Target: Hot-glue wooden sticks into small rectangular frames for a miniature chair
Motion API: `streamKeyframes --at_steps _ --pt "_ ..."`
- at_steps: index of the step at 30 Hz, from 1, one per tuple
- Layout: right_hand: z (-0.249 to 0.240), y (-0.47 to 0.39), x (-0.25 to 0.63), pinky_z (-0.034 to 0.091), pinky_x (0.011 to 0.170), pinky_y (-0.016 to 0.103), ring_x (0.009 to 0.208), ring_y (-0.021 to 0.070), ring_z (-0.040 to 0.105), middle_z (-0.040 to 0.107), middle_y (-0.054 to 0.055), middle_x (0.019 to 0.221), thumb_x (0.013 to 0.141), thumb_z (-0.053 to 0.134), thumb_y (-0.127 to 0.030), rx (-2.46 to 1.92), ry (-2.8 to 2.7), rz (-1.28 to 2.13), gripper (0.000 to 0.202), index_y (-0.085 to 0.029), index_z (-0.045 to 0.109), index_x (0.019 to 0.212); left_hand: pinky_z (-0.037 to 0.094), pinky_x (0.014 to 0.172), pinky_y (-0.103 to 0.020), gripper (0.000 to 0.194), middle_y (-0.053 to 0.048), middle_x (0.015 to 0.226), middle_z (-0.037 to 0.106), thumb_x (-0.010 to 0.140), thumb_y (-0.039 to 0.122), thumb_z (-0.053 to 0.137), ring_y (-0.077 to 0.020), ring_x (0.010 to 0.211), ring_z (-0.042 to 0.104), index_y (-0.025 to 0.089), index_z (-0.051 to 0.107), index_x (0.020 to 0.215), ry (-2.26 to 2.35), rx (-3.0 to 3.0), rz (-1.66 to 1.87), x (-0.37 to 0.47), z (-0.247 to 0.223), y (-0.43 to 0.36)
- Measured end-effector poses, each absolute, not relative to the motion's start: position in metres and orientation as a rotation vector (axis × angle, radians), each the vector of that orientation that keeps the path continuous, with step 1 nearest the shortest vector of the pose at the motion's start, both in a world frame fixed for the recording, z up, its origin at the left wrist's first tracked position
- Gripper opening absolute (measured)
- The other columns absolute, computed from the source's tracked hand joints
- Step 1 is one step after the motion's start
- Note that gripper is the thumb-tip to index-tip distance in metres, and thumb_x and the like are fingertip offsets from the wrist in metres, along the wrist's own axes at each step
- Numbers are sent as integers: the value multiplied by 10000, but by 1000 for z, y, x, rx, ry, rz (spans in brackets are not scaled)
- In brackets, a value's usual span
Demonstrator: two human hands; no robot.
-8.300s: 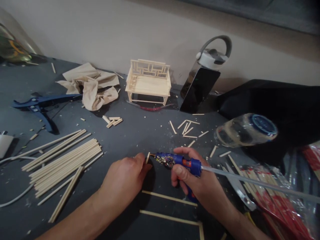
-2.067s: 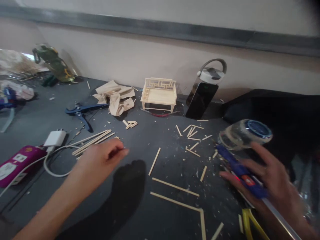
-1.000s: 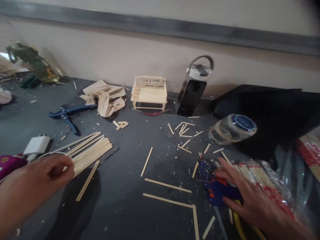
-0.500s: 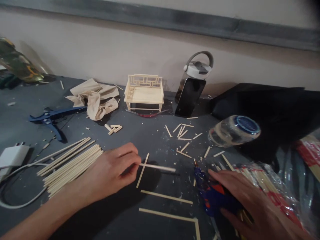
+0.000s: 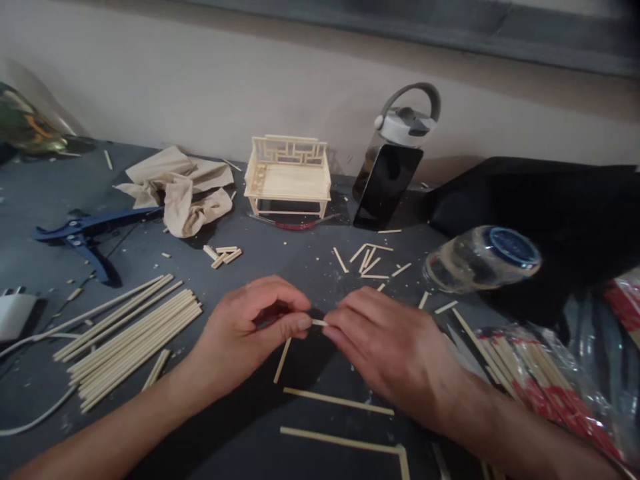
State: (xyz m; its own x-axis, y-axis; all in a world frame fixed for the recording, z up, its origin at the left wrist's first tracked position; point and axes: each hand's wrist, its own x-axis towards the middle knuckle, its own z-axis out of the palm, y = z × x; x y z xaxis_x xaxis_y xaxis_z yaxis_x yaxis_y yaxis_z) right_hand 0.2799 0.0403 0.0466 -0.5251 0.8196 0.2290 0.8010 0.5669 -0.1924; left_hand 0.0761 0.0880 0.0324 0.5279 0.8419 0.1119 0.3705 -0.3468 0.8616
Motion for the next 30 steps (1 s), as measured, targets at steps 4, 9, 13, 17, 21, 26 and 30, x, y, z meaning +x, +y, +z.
streamKeyframes --at_steps 4,9,13,17,21,26,30 --pt "35 46 289 367 587 276 706 166 537 579 24 719 912 480 -168 -1544 -2530 87 208 -174 632 770 488 772 -254 186 -11 962 628 803 265 680 -143 852 609 221 659 982 1010 2076 604 71 8 99" --pt "24 45 294 363 599 278 724 174 541 586 22 726 904 488 -172 -1671 -2538 167 196 -187 618 757 472 757 -278 218 -5 863 635 787 232 687 -157 820 602 223 664 1004 1023 2165 440 70 -7 109" --pt "22 45 291 352 601 275 711 166 535 577 18 720 904 470 -156 -1665 -2521 187 222 -191 586 718 436 664 -255 93 12 773 626 800 281 677 -146 726 583 204 643 840 1091 2196 388 73 -4 103" --pt "19 46 288 332 580 282 672 167 519 563 16 693 900 455 -144 -1654 -2525 152 233 -200 571 706 403 621 -260 176 5 727 617 820 337 658 -157 710 571 190 614 732 1150 2266 330 74 -3 97" --pt "14 44 287 322 575 285 671 174 524 558 17 694 896 459 -139 -1668 -2517 184 229 -199 562 702 401 627 -269 177 3 696 619 826 290 659 -160 699 568 182 618 692 1160 2305 293 75 -3 96" --pt "11 43 286 331 589 283 672 172 528 551 16 697 893 462 -124 -1679 -2499 245 222 -195 554 705 408 621 -267 154 1 687 633 830 249 653 -160 704 582 184 631 692 1149 2314 303 76 -1 95" --pt "9 41 285 327 578 285 669 173 522 548 12 698 878 474 -102 -1660 -2520 220 214 -201 552 705 412 612 -264 150 4 679 635 826 239 656 -155 691 586 187 633 687 1150 2333 299 76 -1 95"
